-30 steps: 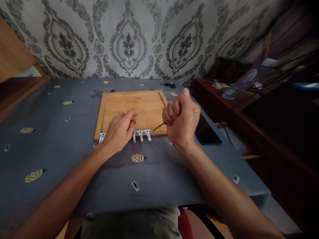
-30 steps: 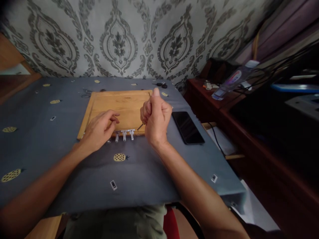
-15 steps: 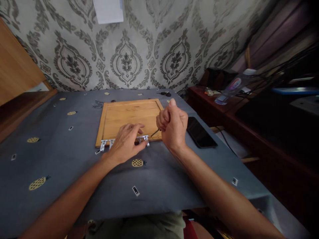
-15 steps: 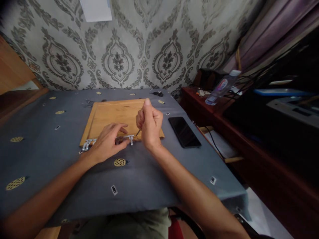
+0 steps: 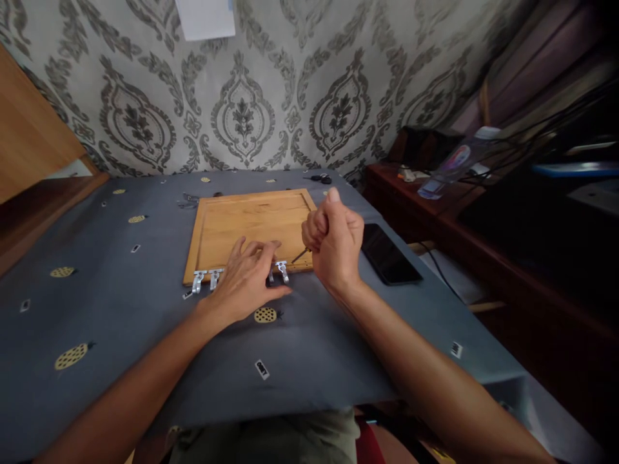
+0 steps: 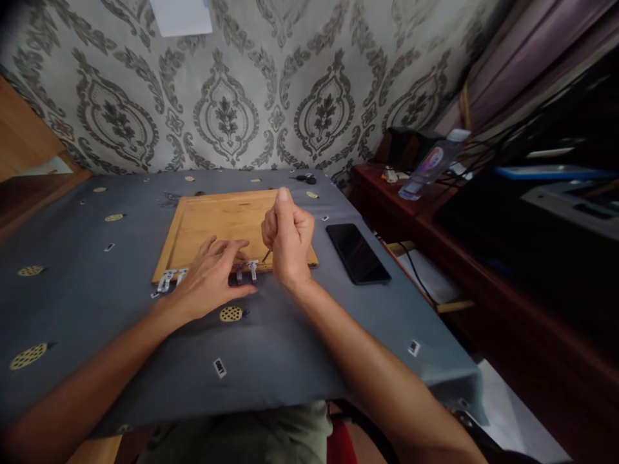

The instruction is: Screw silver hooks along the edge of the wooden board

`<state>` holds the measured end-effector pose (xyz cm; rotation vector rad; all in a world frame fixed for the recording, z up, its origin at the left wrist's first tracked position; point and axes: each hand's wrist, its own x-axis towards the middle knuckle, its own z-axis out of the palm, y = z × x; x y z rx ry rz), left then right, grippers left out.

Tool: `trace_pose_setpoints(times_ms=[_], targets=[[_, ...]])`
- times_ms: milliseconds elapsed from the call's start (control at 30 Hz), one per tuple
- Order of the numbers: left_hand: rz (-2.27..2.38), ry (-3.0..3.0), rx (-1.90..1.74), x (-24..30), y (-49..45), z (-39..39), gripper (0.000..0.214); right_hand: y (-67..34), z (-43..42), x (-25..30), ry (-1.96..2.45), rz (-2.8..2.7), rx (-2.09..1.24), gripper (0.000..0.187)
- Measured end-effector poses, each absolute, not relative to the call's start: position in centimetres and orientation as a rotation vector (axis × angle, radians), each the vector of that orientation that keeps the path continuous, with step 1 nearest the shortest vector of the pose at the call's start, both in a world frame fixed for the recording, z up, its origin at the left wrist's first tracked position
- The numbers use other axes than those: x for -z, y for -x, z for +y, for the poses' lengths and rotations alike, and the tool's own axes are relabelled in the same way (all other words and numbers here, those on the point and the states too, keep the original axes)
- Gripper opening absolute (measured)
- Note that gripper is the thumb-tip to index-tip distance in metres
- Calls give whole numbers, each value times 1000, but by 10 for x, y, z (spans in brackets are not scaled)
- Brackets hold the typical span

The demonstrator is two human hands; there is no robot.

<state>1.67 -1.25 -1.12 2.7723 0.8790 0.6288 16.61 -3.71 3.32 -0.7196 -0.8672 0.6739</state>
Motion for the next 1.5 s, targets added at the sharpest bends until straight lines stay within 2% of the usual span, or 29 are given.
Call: trace_pose_setpoints(times_ms=[600, 967, 1200, 1500], targets=[[942, -2786, -566, 12, -21, -12, 72, -163, -39, -35, 790, -906, -634, 67], [939, -2760, -561, 12, -25, -10, 59, -160, -42, -33, 756, -921, -674, 63], [951, -2727, -561, 15, -26, -8, 64, -161, -35, -34, 759, -930, -676, 60], [957, -2707, -588, 17, -28, -7, 61, -158, -24, -32, 808, -964, -714, 59]])
